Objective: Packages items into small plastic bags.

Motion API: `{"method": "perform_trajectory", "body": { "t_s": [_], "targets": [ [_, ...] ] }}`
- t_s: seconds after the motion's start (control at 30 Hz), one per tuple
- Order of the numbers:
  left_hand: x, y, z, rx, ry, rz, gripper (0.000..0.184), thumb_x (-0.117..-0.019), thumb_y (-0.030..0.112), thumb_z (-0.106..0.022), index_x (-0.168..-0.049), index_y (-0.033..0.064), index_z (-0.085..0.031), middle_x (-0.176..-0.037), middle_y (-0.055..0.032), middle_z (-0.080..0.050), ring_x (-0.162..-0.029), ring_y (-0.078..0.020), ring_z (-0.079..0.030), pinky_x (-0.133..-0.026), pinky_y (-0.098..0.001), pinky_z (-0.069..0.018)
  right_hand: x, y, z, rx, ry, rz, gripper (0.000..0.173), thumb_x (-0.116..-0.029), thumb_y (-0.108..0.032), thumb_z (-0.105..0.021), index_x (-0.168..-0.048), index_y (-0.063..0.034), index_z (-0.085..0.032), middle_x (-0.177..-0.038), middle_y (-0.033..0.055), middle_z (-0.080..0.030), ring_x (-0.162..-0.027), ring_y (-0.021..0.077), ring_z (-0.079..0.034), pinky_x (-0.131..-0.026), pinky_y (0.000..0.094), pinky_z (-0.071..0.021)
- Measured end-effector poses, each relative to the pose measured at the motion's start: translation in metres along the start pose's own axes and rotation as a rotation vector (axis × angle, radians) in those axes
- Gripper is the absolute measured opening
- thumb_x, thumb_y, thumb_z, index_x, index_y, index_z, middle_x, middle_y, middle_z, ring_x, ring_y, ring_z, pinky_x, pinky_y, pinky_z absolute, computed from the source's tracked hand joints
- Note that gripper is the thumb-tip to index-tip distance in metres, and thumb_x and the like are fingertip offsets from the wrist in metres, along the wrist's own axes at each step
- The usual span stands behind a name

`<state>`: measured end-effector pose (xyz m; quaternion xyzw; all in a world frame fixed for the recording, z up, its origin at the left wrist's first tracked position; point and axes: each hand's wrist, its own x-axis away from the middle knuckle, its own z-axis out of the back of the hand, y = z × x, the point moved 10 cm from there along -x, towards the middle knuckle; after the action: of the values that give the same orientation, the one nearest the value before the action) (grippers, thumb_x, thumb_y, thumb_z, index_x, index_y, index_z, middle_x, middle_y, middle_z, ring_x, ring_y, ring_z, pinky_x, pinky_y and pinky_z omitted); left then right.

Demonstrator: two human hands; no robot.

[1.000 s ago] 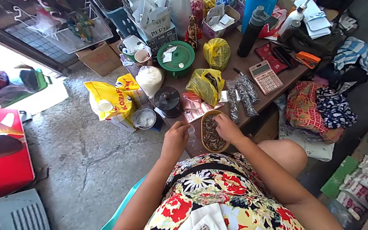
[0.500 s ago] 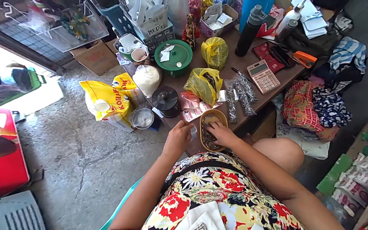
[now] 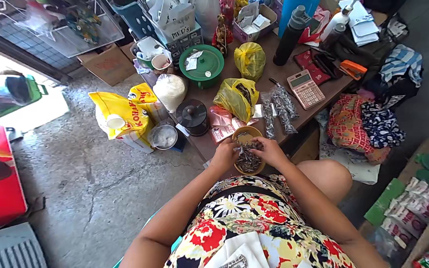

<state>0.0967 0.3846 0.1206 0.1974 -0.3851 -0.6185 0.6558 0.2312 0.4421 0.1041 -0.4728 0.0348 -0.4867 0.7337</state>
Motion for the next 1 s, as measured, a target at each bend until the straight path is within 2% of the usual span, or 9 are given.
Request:
{"method": "perform_trajectory", "body": {
  "t_s": [0.27,0.4,0.47,0.53,0.63,0.77,0.93,1.0],
  "targets": [
    [-0.006,-0.001,-0.009,0.15,0.001,0.05,0.026,-0.0941,0.006,-0.068,-0.118,-0.002,-0.072,-0.112,-0.0202,-0.067,-0.084,-0.0234,-0.068,-0.082,-0.0362,-0.0581,0.015,0.01,0.008,-0.439,0.084,-0.069,0.03,-0.0952,-0.008,-0.072,-0.123,0.0011,-0.065,-0.109,0.0151,-0.068,-0.085,0.0153,-0.069,-0.08,0.0311,-0.0589],
    [-0.004,-0.001,-0.012,0.215,-0.022,0.086,0.028,-0.0935,0.007,-0.07,-0.12,-0.0007,-0.071,-0.117,-0.0195,-0.067,-0.088,-0.0224,-0.069,-0.084,-0.0352,-0.0582,0.022,0.007,0.004,-0.675,0.224,-0.07,0.027,-0.0963,0.001,-0.066,-0.122,0.0055,-0.062,-0.108,0.0161,-0.066,-0.081,0.0145,-0.069,-0.074,0.0284,-0.06],
    [-0.001,0.001,-0.013,0.245,-0.031,0.103,0.027,-0.0937,0.008,-0.071,-0.12,-0.0006,-0.071,-0.117,-0.0192,-0.067,-0.088,-0.0215,-0.069,-0.084,-0.035,-0.0578,0.024,0.008,0.005,-0.65,0.317,-0.049,0.026,-0.0952,0.001,-0.067,-0.121,0.005,-0.064,-0.115,0.0171,-0.064,-0.086,0.0164,-0.069,-0.077,0.0295,-0.0605],
    [0.0,0.002,-0.013,0.27,-0.029,0.104,0.027,-0.0939,0.01,-0.071,-0.119,0.0006,-0.072,-0.115,-0.0181,-0.067,-0.087,-0.0195,-0.068,-0.083,-0.034,-0.0578,0.027,0.005,0.009,-0.493,0.406,0.016,0.025,-0.0943,-0.004,-0.069,-0.119,0.0023,-0.068,-0.118,0.0173,-0.063,-0.094,0.0179,-0.067,-0.08,0.0306,-0.0592],
    [0.002,0.001,-0.015,0.315,-0.029,0.116,0.027,-0.0936,0.01,-0.072,-0.119,0.0002,-0.072,-0.117,-0.0176,-0.067,-0.088,-0.0178,-0.069,-0.084,-0.0331,-0.0581,0.035,-0.006,0.009,-0.291,0.488,0.138,0.025,-0.0946,-0.01,-0.069,-0.118,-0.0002,-0.071,-0.116,0.0178,-0.064,-0.1,0.021,-0.066,-0.083,0.0325,-0.0588],
    [0.003,-0.004,-0.015,0.39,-0.01,0.166,0.033,-0.0935,0.01,-0.072,-0.124,-0.0016,-0.067,-0.119,-0.0168,-0.066,-0.085,-0.0159,-0.069,-0.083,-0.0325,-0.0588,0.037,-0.011,-0.002,-0.302,0.432,0.183,0.03,-0.0932,-0.01,-0.07,-0.121,0.0004,-0.069,-0.116,0.018,-0.064,-0.104,0.0211,-0.065,-0.089,0.0322,-0.0574],
    [0.004,-0.01,-0.015,0.445,0.006,0.168,0.034,-0.0925,0.008,-0.072,-0.125,-0.002,-0.066,-0.115,-0.0154,-0.067,-0.084,-0.0145,-0.069,-0.082,-0.032,-0.0588,0.036,-0.006,-0.007,-0.381,0.321,0.13,0.033,-0.0934,-0.008,-0.071,-0.125,0.0024,-0.065,-0.117,0.0176,-0.069,-0.1,0.0169,-0.071,-0.085,0.0291,-0.0602],
    [0.004,-0.011,-0.014,0.446,0.013,0.159,0.033,-0.0921,0.006,-0.071,-0.124,0.0002,-0.067,-0.115,-0.0145,-0.065,-0.084,-0.0146,-0.068,-0.081,-0.0317,-0.0587,0.036,-0.007,-0.008,-0.346,0.269,0.11,0.035,-0.0934,-0.006,-0.071,-0.126,0.0023,-0.065,-0.118,0.0175,-0.07,-0.101,0.0168,-0.072,-0.086,0.0287,-0.0604]
  ]
}}
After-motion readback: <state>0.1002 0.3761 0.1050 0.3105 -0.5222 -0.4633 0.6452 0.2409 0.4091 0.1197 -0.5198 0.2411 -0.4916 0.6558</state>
